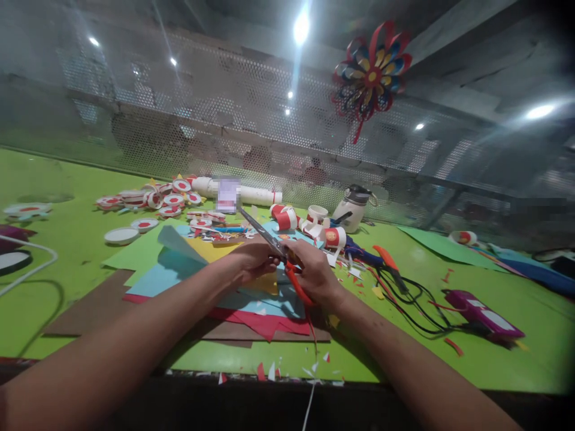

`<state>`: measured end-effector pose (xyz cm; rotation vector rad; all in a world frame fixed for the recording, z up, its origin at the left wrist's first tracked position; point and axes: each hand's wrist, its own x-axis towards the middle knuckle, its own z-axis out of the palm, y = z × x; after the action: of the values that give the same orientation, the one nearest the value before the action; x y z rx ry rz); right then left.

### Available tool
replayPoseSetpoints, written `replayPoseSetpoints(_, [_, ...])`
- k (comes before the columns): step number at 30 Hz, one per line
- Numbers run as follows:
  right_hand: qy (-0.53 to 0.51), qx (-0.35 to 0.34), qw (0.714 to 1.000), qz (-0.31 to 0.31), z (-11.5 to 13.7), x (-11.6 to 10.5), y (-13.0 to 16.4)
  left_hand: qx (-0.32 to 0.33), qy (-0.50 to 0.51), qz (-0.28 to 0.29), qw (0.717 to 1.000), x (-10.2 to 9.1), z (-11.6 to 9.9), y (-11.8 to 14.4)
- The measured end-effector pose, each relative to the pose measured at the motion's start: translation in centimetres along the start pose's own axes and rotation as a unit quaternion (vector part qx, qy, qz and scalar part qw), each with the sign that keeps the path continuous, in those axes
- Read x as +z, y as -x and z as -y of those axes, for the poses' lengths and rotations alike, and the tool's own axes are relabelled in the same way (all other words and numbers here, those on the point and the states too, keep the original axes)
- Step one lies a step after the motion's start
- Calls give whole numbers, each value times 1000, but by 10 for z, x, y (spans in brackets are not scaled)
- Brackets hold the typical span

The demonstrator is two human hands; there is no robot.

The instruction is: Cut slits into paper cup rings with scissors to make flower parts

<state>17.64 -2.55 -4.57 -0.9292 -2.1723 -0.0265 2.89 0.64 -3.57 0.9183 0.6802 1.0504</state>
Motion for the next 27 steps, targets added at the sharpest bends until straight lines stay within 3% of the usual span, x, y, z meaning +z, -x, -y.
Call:
replayPoseSetpoints(4, [-24, 52, 998, -32, 5, -1, 1, -10, -14, 4, 1000, -4, -4, -3])
replayPoseSetpoints(8, [-53, 149, 986, -57, 9, -8, 1, 27, -18, -32, 999, -9, -7, -5])
replayPoseSetpoints(11, [-77, 212, 974, -18, 13, -23, -1, 49, -17, -67, 996, -13, -10, -8])
replayPoseSetpoints(17, [-102, 246, 958, 106, 28, -53, -5, 90, 3, -118, 989, -18, -20, -8])
replayPoseSetpoints(27, [-113, 285, 936, 173, 35, -49, 19, 135, 16, -164, 977, -14, -29, -3])
